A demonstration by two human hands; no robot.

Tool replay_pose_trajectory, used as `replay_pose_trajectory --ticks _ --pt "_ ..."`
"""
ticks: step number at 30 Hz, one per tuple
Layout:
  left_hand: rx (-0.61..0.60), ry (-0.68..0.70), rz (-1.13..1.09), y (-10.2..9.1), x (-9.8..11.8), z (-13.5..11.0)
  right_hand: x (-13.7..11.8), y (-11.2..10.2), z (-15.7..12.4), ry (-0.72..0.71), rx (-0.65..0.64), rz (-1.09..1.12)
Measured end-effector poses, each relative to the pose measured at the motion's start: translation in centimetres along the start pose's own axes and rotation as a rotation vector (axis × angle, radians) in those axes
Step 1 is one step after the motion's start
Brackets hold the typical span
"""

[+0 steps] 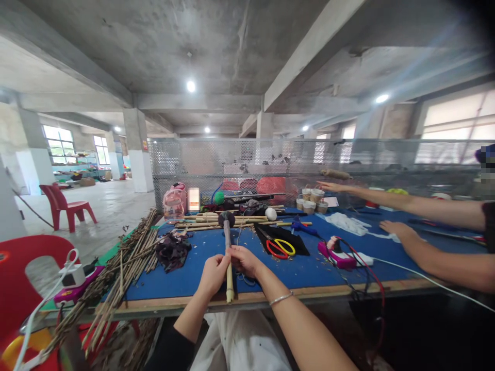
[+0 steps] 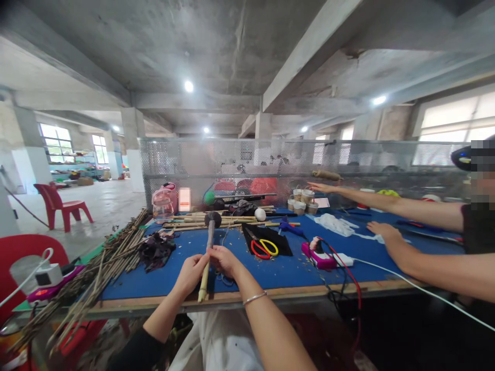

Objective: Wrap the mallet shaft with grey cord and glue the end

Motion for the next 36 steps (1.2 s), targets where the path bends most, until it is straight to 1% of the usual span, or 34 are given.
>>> replay_pose_trajectory --ticks 2,3,5,8,10,12,15,17,19,22,24,27,29,33,36 --pt "0.058 -0.007 0.060 -0.1 0.1 0.0 0.0 0.0 0.0 -0.001 0.018 -0.014" --pt "0.062 -0.006 0.081 -0.2 0.1 0.0 0.0 0.0 0.0 -0.003 0.028 -0.017" --pt "0.007 0.007 0.080 0.0 -0.1 0.1 -0.1 0.0 -0.1 -0.011 0.045 -0.003" --pt "-0.100 0.056 0.061 0.3 -0.2 0.1 -0.2 0.0 -0.2 -0.003 0.038 0.045" --pt "-0.109 0.073 0.089 0.4 -0.1 0.0 -0.1 -0.1 -0.3 -0.001 0.036 0.060" --pt "-0.061 0.068 0.131 0.5 0.2 -0.1 0.0 -0.3 -0.1 -0.014 0.043 0.049" --pt "0.044 0.014 0.175 0.3 0.7 -0.3 0.3 -0.5 0.2 -0.038 0.047 0.009" --pt "0.086 -0.018 0.195 0.1 0.8 -0.4 0.4 -0.6 0.3 -0.045 0.049 -0.002" --pt "0.063 -0.018 0.195 0.0 0.7 -0.4 0.4 -0.5 0.2 -0.034 0.036 0.016" --pt "-0.041 0.025 0.151 0.1 0.5 -0.3 0.1 -0.2 -0.1 -0.007 0.001 0.052" --pt "-0.060 0.045 0.141 0.2 0.4 -0.3 0.0 -0.1 -0.2 0.002 0.014 0.048" --pt "0.034 0.058 0.187 0.3 0.6 -0.5 0.1 0.0 0.0 -0.006 0.033 0.030" --pt "0.091 0.036 0.200 0.3 0.7 -0.6 0.2 0.0 0.2 -0.022 0.031 0.022" --pt "0.127 -0.067 0.174 0.2 0.4 -0.7 0.4 0.0 0.4 -0.027 0.041 0.000" --pt "0.164 -0.097 0.192 0.1 0.3 -0.7 0.3 0.1 0.3 -0.030 0.039 -0.022"
Point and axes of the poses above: each hand's wrist, its own z-axis towards the middle knuckle, its own y-axis out of the palm, x = y × z, the point moved 3 cm from there along z, towards the middle knuckle, and after that the axes turned 13 degrees about -x, right-handed, at the moved point
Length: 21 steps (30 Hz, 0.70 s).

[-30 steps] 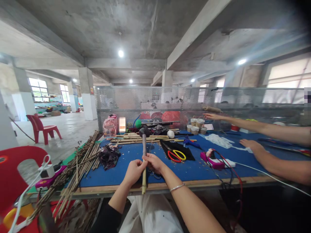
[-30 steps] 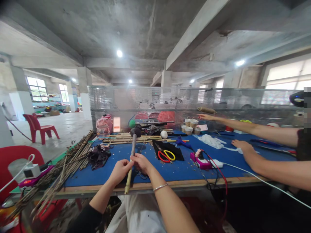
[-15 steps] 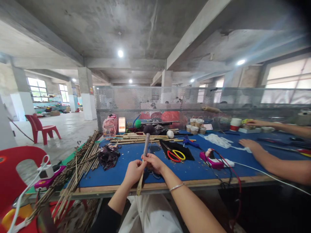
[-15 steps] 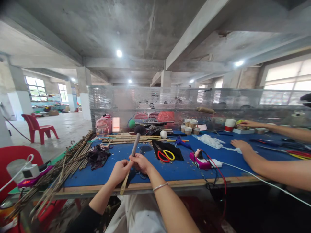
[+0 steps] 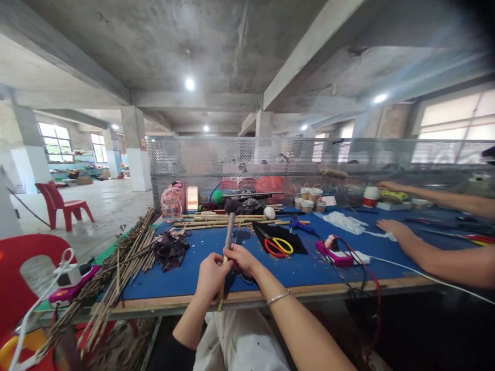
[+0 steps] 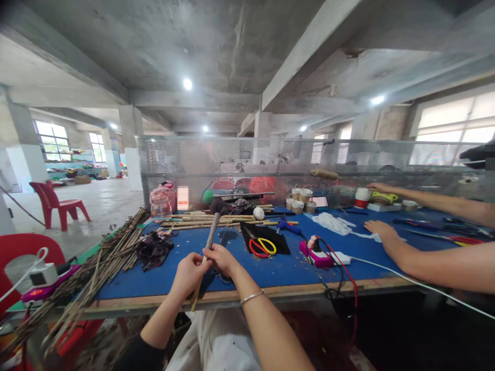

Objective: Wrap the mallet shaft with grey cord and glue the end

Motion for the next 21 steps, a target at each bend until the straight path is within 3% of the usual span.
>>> replay_pose_trajectory --ticks 4,10,15,21 --pt "0.013 0.039 0.003 0.0 0.4 -0.3 -0.2 -0.1 -0.2 0.002 -0.014 -0.002" --pt "-0.156 0.071 -0.138 0.4 0.4 -0.5 -0.1 -0.3 -0.3 0.031 -0.065 0.038" --pt "-0.014 0.064 0.027 -0.3 0.5 -1.0 0.0 -0.2 0.0 -0.025 -0.016 -0.029" --pt "-0.014 0.098 -0.249 0.3 0.2 -1.2 -0.2 -0.2 -0.3 0.010 -0.047 0.035"
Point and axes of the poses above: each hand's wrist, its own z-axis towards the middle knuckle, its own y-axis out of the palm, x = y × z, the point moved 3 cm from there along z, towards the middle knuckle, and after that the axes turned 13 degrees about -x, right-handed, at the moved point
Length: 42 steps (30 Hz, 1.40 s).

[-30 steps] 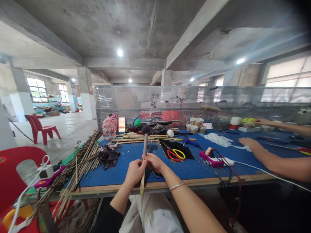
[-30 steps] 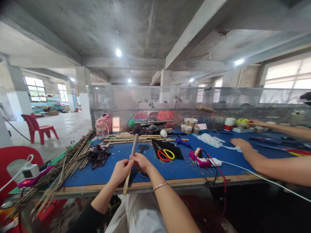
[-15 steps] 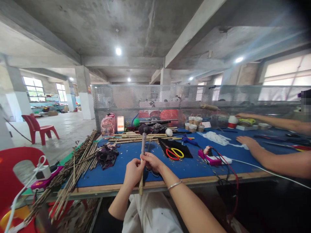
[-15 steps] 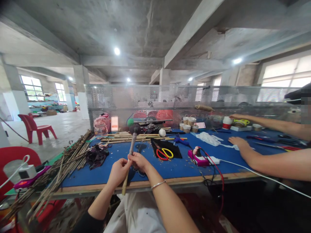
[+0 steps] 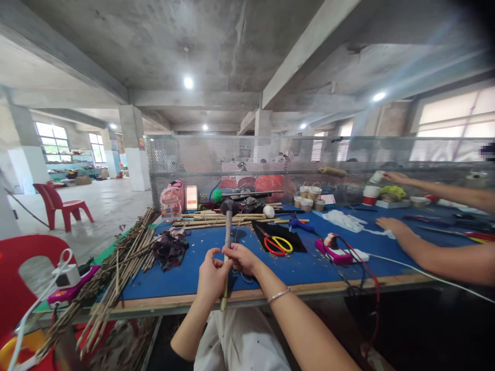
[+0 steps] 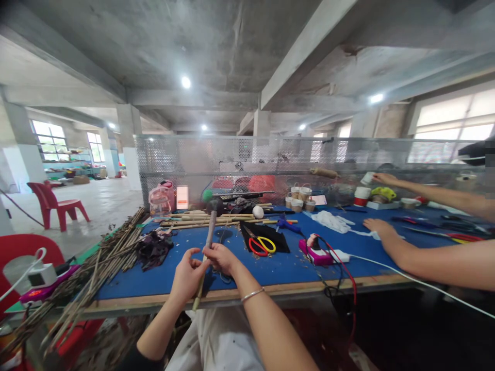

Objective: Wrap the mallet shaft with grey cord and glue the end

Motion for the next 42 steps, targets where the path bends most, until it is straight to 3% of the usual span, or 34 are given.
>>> replay_pose_trajectory --ticks 5,10,13,18,24,32,38,42 --pt "-0.144 -0.029 -0.048 0.5 -0.4 0.2 -0.1 0.2 -0.1 0.049 -0.049 -0.012" --pt "-0.040 -0.029 0.076 -0.1 0.2 -0.1 0.1 0.1 0.0 -0.002 -0.004 -0.054" --pt "-0.059 -0.032 -0.050 -0.2 -0.1 0.0 0.1 -0.1 0.1 -0.009 -0.033 -0.026" --pt "-0.215 -0.102 -0.327 0.2 -1.1 0.4 0.1 -0.2 0.1 0.017 -0.060 -0.021" --pt "-0.043 0.001 0.033 -0.8 -0.4 0.7 0.2 0.0 0.0 -0.019 -0.013 -0.038" --pt "-0.213 -0.151 -0.336 0.4 -1.7 0.8 0.2 -0.1 0.1 0.016 -0.071 0.026" --pt "-0.043 0.041 -0.131 -0.3 -0.9 1.5 0.4 -0.2 0.3 -0.002 -0.023 0.006" --pt "-0.057 0.005 -0.268 -0.3 -1.0 2.0 0.0 -0.4 -0.1 0.015 -0.003 0.054"
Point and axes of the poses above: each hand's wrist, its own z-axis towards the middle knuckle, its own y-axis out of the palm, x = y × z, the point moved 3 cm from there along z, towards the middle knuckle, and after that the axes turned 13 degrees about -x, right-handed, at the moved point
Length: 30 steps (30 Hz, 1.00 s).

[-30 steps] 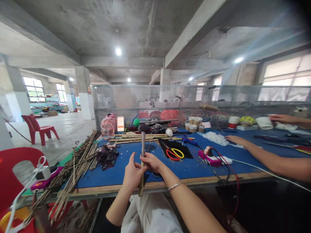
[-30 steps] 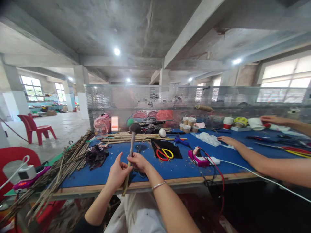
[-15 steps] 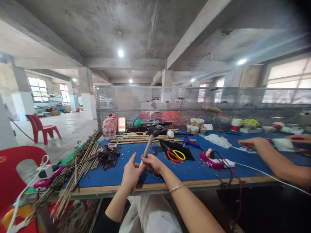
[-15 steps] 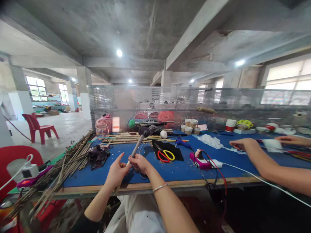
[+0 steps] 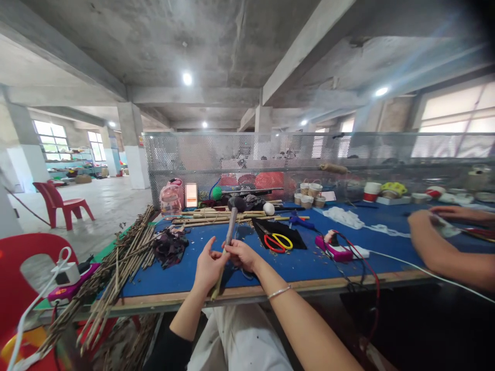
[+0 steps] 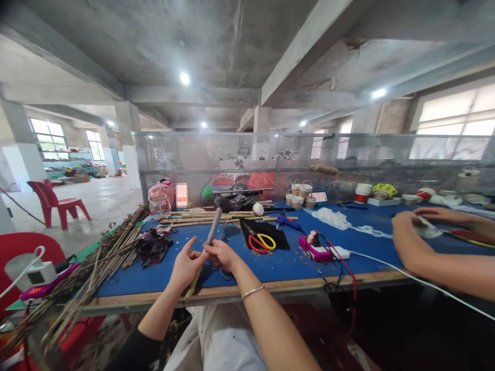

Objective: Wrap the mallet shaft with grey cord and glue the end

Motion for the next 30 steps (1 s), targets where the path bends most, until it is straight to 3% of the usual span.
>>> replay_pose_trajectory --ticks 3,6,10,14,21,26,30 --pt "-0.052 -0.074 -0.171 0.11 -0.15 -0.07 -0.21 0.06 -0.17 0.008 -0.019 -0.004" --pt "-0.055 -0.124 -0.205 0.07 -0.22 -0.34 -0.13 0.23 -0.10 0.003 -0.030 -0.033" --pt "0.024 -0.053 -0.104 -0.20 -0.52 -0.37 -0.04 0.42 -0.09 -0.023 0.003 -0.047" --pt "0.006 0.037 -0.111 -0.19 -0.88 -0.38 -0.14 0.53 -0.19 -0.019 -0.005 -0.032" --pt "-0.091 -0.083 -0.111 0.19 -0.40 -0.85 -0.04 0.26 0.04 -0.016 -0.019 -0.052" --pt "0.003 0.029 -0.020 -0.07 -0.80 -0.62 0.15 0.05 0.12 -0.039 0.018 -0.057" --pt "-0.023 0.006 -0.096 -0.01 -0.81 -0.88 0.23 0.03 0.08 -0.020 -0.027 -0.029"
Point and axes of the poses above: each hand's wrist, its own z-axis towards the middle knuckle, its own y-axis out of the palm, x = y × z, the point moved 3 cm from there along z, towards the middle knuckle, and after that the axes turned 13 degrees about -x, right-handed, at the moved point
